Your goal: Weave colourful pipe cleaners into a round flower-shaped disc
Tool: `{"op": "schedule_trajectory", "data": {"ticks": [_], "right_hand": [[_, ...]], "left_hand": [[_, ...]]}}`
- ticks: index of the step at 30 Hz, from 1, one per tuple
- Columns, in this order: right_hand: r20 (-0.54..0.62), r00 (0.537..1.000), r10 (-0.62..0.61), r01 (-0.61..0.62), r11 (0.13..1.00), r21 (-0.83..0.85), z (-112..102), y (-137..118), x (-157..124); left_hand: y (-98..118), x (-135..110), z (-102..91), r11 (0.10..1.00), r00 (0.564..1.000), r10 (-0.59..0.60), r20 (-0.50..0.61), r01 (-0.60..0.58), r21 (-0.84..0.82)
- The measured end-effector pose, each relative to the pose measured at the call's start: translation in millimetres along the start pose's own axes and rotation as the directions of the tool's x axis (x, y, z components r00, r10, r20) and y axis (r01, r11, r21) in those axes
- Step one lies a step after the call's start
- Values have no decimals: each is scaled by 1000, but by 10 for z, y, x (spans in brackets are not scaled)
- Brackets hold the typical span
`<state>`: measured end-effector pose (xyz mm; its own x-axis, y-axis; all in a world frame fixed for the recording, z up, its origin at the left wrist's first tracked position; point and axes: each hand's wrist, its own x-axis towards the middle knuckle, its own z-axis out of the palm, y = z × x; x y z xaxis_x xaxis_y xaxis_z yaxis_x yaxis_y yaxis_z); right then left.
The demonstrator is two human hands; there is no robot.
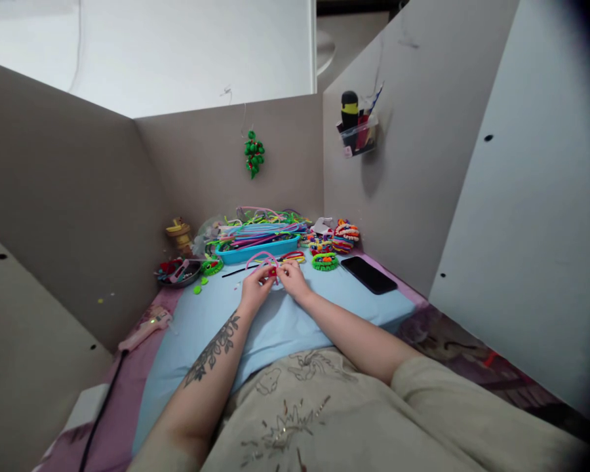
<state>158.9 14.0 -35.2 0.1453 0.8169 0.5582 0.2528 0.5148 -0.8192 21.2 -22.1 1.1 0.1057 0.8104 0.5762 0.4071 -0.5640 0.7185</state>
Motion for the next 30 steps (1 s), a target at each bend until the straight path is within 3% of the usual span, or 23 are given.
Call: {"op": "schedule_trajectory", "data": {"ticks": [12, 22, 30], "right_hand": [[-56, 997, -62, 55, 992, -112, -134, -31, 22], [27, 977, -210, 211, 948, -241, -275, -82, 48], [-48, 980, -194, 173, 943, -284, -303, 26, 117]], "left_hand": [[-53, 53, -19, 994, 996, -93, -4, 93, -63], [18, 25, -49, 984, 989, -91, 115, 107, -144], [-5, 38, -59, 983, 989, -106, 105, 120, -136]]}}
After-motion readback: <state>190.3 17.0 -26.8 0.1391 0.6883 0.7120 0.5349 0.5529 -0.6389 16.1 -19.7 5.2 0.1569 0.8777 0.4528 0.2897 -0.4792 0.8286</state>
